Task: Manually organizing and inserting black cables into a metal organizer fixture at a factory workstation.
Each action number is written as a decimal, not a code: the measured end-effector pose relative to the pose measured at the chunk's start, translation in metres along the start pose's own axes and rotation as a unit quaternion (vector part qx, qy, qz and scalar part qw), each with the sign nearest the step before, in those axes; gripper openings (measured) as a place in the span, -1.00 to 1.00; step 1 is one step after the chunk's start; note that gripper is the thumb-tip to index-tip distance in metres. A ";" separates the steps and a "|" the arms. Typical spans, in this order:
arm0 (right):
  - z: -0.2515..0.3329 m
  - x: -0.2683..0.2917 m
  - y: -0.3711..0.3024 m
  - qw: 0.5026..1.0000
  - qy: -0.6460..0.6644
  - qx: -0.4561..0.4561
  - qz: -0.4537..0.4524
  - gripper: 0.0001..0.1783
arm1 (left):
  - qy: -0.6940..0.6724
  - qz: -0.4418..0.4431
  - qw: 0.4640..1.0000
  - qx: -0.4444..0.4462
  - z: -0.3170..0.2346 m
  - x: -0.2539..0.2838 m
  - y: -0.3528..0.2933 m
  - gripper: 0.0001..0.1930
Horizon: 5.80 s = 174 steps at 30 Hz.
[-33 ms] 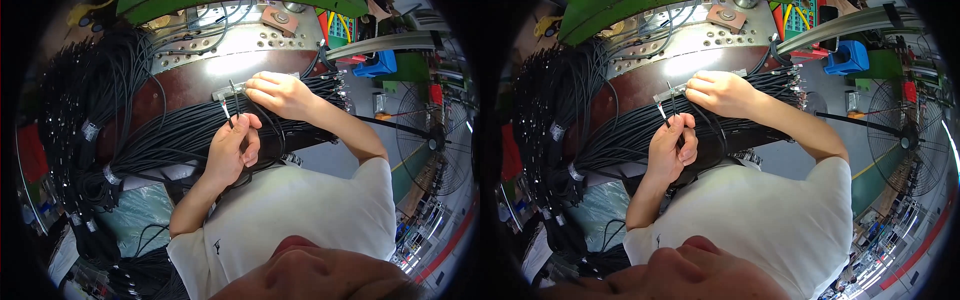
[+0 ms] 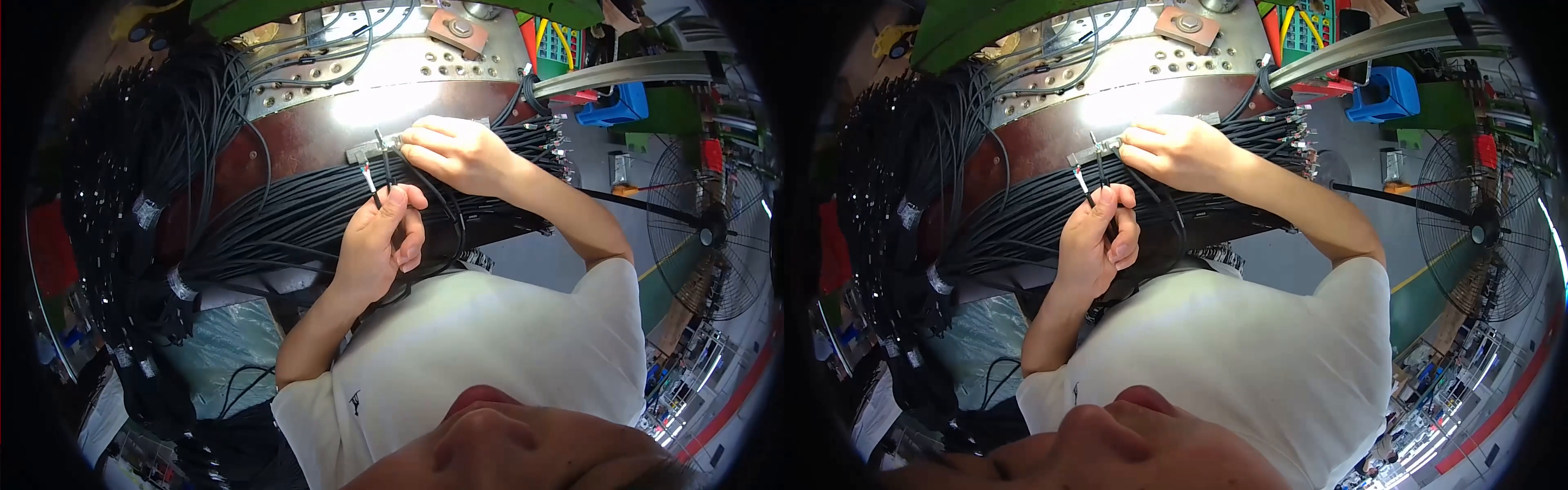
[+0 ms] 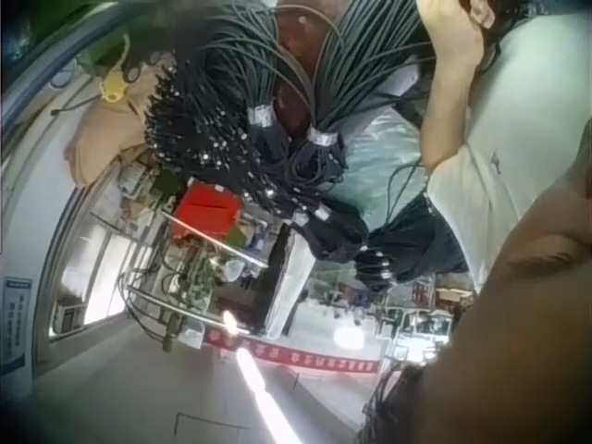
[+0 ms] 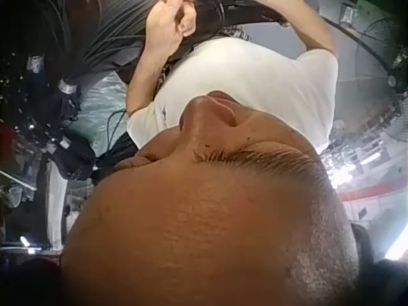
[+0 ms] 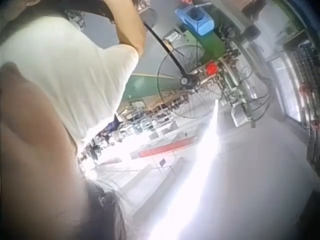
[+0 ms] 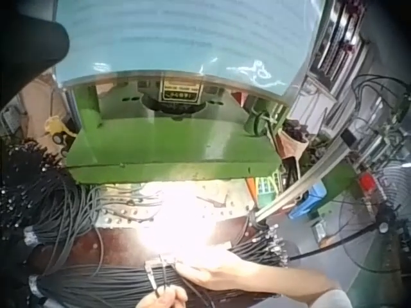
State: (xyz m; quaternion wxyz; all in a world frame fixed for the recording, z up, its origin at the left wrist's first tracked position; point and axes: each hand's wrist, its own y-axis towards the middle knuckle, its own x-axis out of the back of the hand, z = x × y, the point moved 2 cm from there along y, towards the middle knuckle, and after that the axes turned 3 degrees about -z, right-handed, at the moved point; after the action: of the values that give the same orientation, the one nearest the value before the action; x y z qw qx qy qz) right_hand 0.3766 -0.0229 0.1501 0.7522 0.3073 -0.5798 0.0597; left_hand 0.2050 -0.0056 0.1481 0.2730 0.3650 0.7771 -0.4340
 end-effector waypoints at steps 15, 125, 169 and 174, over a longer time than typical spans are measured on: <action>-0.012 0.011 -0.002 0.998 0.039 -0.033 -0.036 -0.72 | -0.023 0.045 0.998 0.033 -0.002 0.003 0.007 -0.70; 0.029 0.088 -0.028 0.936 0.219 -0.263 -0.081 -0.41 | 0.329 -0.105 0.875 -0.339 -0.015 -0.024 -0.011 -0.69; -0.014 0.180 -0.036 0.851 -0.450 -0.269 0.031 -0.66 | 0.838 -0.289 0.246 -0.393 -0.147 0.161 -0.172 -0.76; 0.073 0.076 0.063 0.983 -0.094 -0.130 0.087 -0.57 | 0.768 -0.232 0.401 -0.442 -0.137 0.188 -0.171 -0.82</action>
State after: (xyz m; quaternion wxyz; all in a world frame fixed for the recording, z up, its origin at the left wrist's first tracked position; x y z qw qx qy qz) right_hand 0.3122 -0.0313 0.2545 0.7197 0.1596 -0.6754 0.0197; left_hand -0.0576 0.1152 0.1548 -0.4266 0.1782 0.7980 0.3866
